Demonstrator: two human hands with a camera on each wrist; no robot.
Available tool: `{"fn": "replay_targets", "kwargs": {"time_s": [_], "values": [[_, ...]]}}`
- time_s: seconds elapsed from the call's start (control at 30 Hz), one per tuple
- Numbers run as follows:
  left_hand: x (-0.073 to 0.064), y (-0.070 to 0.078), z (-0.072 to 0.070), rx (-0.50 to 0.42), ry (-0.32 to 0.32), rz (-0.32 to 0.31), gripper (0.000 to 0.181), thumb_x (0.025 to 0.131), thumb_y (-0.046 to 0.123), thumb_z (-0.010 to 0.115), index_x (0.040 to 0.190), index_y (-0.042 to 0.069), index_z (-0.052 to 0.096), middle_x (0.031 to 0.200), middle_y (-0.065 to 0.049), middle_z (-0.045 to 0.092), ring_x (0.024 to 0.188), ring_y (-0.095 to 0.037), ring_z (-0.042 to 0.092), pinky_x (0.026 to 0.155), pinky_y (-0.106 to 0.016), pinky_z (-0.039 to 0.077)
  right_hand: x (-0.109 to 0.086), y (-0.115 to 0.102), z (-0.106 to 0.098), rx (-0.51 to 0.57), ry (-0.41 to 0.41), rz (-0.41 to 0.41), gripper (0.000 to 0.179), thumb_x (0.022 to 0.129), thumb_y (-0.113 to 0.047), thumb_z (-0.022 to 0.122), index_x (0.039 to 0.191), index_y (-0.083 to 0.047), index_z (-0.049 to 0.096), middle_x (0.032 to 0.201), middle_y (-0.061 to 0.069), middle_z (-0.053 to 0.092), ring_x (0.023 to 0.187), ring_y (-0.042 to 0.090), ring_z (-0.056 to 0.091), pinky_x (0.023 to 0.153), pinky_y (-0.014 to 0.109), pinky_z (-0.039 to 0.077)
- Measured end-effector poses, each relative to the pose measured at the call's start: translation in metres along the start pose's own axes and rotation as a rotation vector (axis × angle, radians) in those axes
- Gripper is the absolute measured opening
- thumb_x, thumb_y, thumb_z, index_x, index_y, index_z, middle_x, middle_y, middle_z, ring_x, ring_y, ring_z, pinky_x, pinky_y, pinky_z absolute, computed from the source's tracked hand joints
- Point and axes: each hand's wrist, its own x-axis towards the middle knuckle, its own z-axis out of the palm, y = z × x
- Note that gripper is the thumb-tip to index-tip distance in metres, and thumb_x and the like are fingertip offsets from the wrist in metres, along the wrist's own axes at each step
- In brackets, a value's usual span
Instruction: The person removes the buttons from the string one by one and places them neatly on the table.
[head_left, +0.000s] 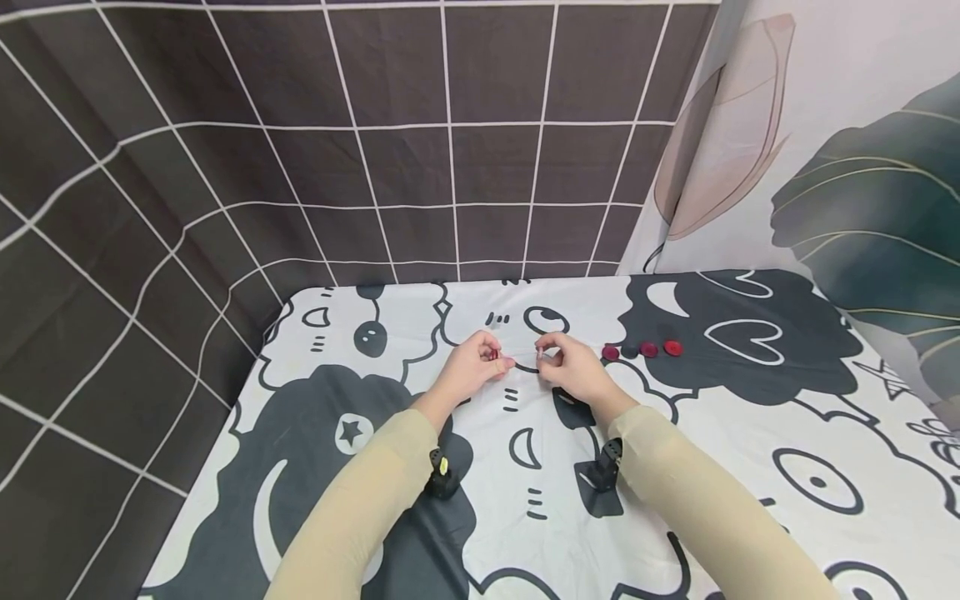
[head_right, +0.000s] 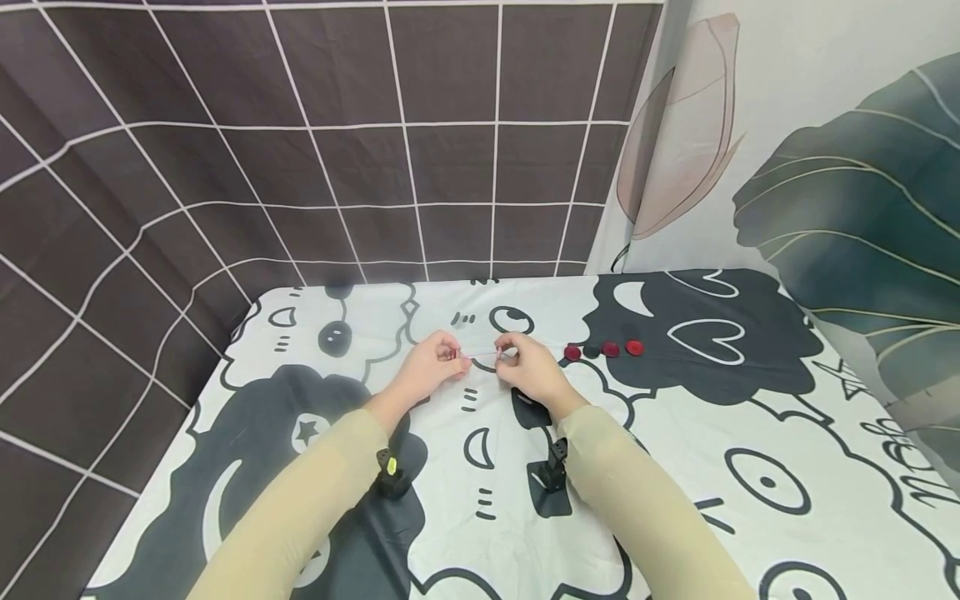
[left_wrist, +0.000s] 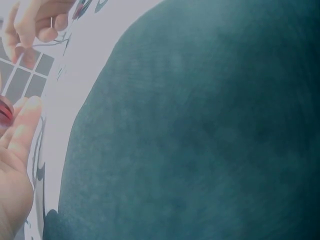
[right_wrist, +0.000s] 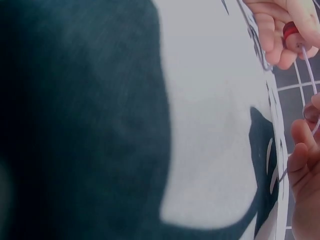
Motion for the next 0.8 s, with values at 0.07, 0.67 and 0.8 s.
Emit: {"fn": "replay_targets", "kwargs": {"time_s": [0.07,0.67,0.8], "values": [[0.000,0.000,0.000,0.004,0.001,0.002,0.030,0.081,0.025,0.075,0.095,0.009,0.054,0.073,0.001,0.061,0.066,-0.011,0.056,0.062,-0.022,0.047,-0.001,0.000,-0.002,0.012,-0.001,0.005,0.030,0.079,-0.009,0.063,0.108,-0.007,0.058,0.088,0.005,0.063,0.064,0.012,0.052,0.056,0.027,0.043],[-0.001,0.001,0.001,0.001,-0.003,-0.012,0.030,0.082,0.025,0.075,0.097,0.009,0.054,0.078,-0.001,0.061,0.068,-0.011,0.059,0.064,-0.023,0.050,-0.009,0.009,-0.016,0.058,-0.014,0.075,0.028,0.082,-0.013,0.070,0.104,-0.010,0.054,0.066,-0.001,0.059,0.058,0.013,0.052,0.056,0.027,0.041],[-0.001,0.001,0.000,0.006,-0.001,-0.020,0.031,0.081,0.026,0.075,0.096,0.009,0.054,0.078,-0.002,0.061,0.068,-0.011,0.061,0.064,-0.024,0.050,-0.009,0.010,-0.019,0.049,-0.008,0.087,0.029,0.081,-0.014,0.070,0.105,-0.010,0.055,0.071,0.001,0.059,0.061,0.014,0.053,0.059,0.028,0.042]]}}
